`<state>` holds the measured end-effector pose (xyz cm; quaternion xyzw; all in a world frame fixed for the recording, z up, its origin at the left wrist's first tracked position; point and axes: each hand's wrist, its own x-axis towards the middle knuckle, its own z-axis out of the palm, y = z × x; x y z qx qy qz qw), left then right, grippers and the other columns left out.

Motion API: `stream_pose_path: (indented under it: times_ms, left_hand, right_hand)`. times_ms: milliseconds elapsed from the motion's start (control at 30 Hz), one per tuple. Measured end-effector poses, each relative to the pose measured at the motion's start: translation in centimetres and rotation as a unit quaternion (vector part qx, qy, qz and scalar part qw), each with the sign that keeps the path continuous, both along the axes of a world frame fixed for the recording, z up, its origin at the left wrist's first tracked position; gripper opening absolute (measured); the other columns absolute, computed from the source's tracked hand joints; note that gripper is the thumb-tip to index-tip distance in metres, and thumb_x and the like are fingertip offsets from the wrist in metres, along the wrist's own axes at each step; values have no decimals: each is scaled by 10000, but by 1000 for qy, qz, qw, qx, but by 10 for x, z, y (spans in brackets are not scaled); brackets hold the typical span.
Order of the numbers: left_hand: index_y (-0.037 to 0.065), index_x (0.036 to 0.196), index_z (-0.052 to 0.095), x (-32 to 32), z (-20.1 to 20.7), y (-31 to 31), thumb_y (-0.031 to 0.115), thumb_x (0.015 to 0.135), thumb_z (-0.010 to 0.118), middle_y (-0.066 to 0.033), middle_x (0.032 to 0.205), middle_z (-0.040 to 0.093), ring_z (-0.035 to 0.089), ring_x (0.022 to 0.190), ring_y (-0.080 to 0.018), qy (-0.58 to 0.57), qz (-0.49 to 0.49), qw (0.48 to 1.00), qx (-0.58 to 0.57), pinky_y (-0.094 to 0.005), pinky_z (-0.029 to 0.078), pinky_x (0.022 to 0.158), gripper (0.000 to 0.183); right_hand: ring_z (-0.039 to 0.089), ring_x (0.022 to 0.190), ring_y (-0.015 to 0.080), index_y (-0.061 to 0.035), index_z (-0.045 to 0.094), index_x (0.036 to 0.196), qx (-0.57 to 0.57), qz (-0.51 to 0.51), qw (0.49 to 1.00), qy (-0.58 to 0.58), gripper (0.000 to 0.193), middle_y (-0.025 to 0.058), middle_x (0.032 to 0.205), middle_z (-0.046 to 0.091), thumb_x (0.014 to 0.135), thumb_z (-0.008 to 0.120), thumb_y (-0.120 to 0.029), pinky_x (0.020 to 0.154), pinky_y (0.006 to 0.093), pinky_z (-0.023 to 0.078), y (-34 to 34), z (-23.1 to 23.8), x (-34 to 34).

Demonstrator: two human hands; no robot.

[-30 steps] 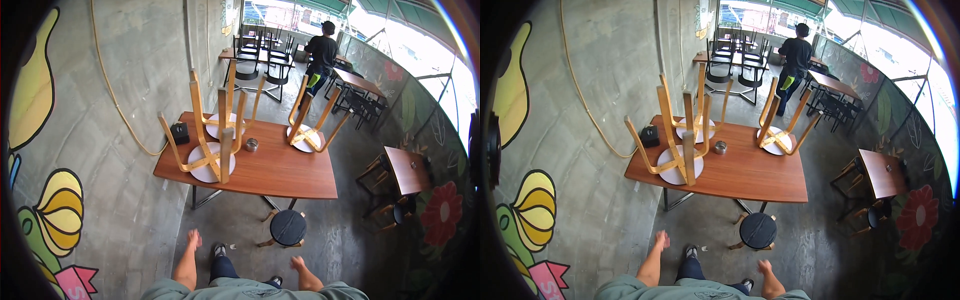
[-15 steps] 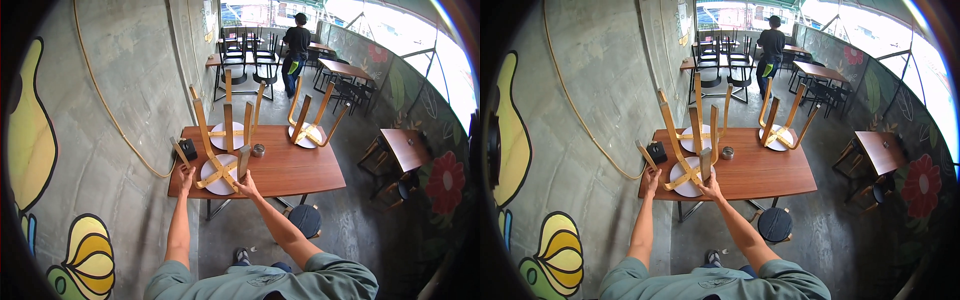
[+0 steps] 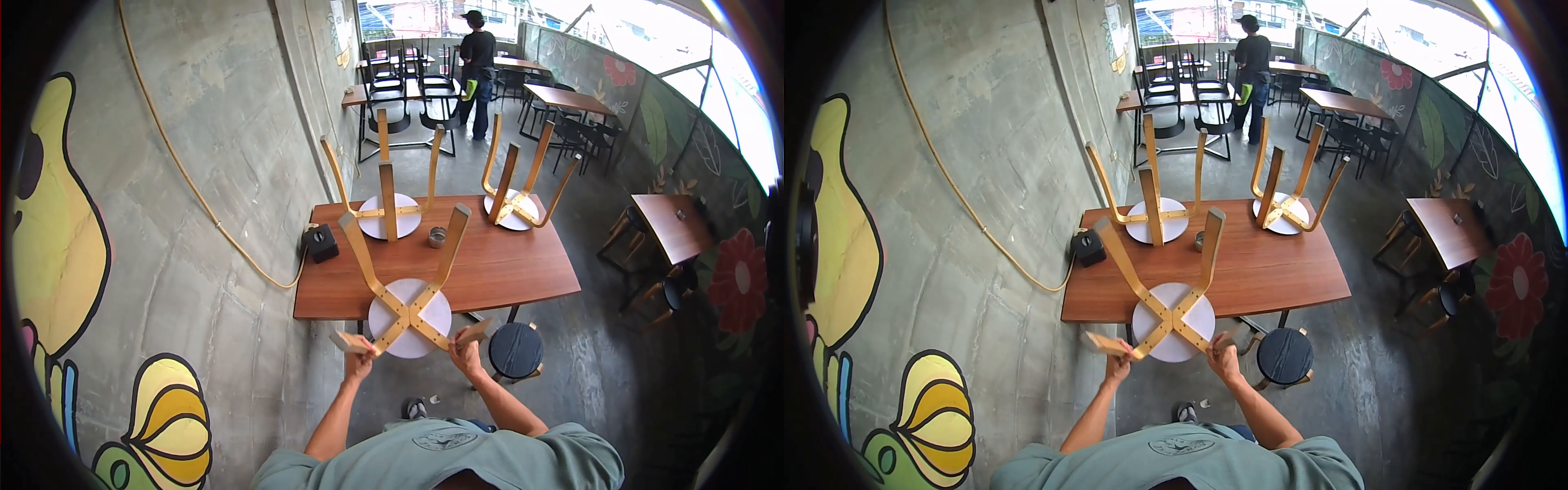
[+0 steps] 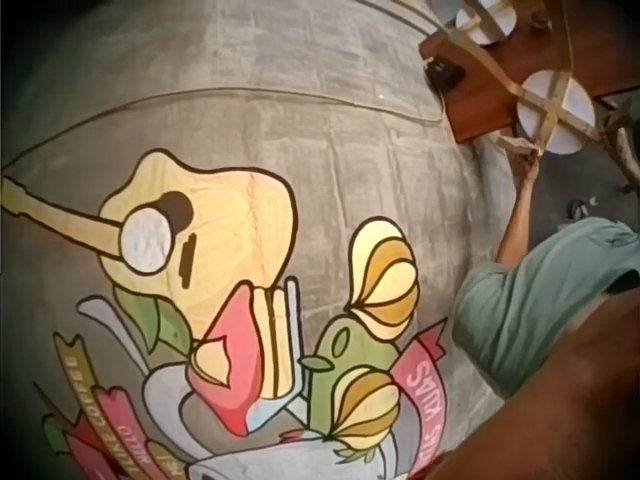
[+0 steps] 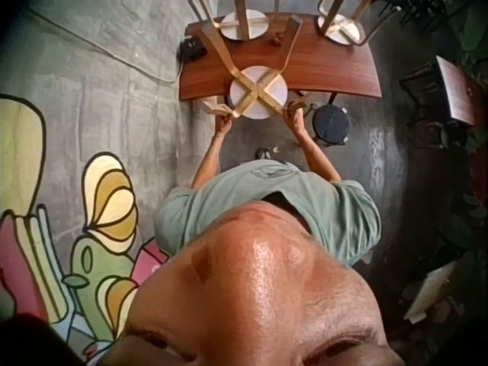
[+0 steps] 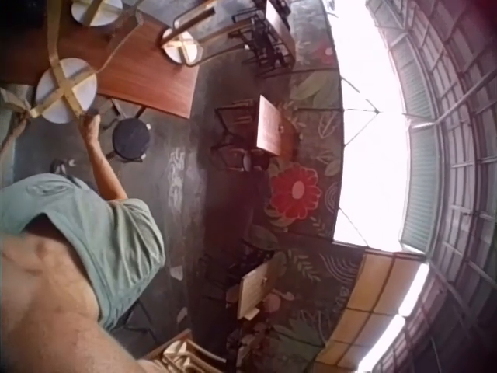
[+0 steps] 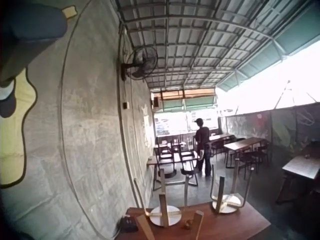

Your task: Placing stools and chairs upside down on top of tables in a restaurant dining area.

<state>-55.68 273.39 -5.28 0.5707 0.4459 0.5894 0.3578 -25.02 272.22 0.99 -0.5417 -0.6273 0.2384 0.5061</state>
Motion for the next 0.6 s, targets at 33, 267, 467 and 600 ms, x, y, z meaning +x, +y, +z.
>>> stream_pose_path:
  times_ms: [33, 267, 467, 600]
  left_hand:
    - [73, 776, 483, 9, 0, -13, 473, 782, 667, -14, 734, 468, 510, 682, -116, -11, 8, 1000, -15, -270, 423, 624, 440]
    - [35, 828, 482, 35, 26, -53, 444, 785, 681, 6, 644, 450, 453, 575, -113, 68, 24, 997, 7, -244, 381, 526, 457]
    - [39, 797, 459, 65, 81, -40, 399, 831, 632, 14, 628, 392, 378, 571, -95, 1, 66, 998, 1, -259, 336, 519, 401]
    - [8, 902, 505, 62, 114, -25, 351, 818, 653, -98, 618, 567, 557, 547, -178, 79, 50, 995, -20, -326, 417, 505, 383]
  right_hand:
    - [521, 581, 274, 3, 457, 846, 8, -21, 1000, -9, 161, 138, 677, 500, 759, 578, -59, 522, 354, 427, -12, -5, 6]
    - [455, 556, 168, -14, 451, 827, -24, -55, 998, 35, 129, 73, 667, 450, 737, 542, -26, 502, 305, 395, -51, 0, 28]
    - [433, 492, 137, -33, 423, 831, -27, -72, 995, 68, 168, 46, 589, 424, 736, 562, -28, 457, 290, 372, -27, 50, 37]
    - [446, 453, 144, -33, 400, 800, 10, -81, 996, 28, 207, 47, 513, 414, 720, 592, -31, 438, 300, 371, -9, 73, 45]
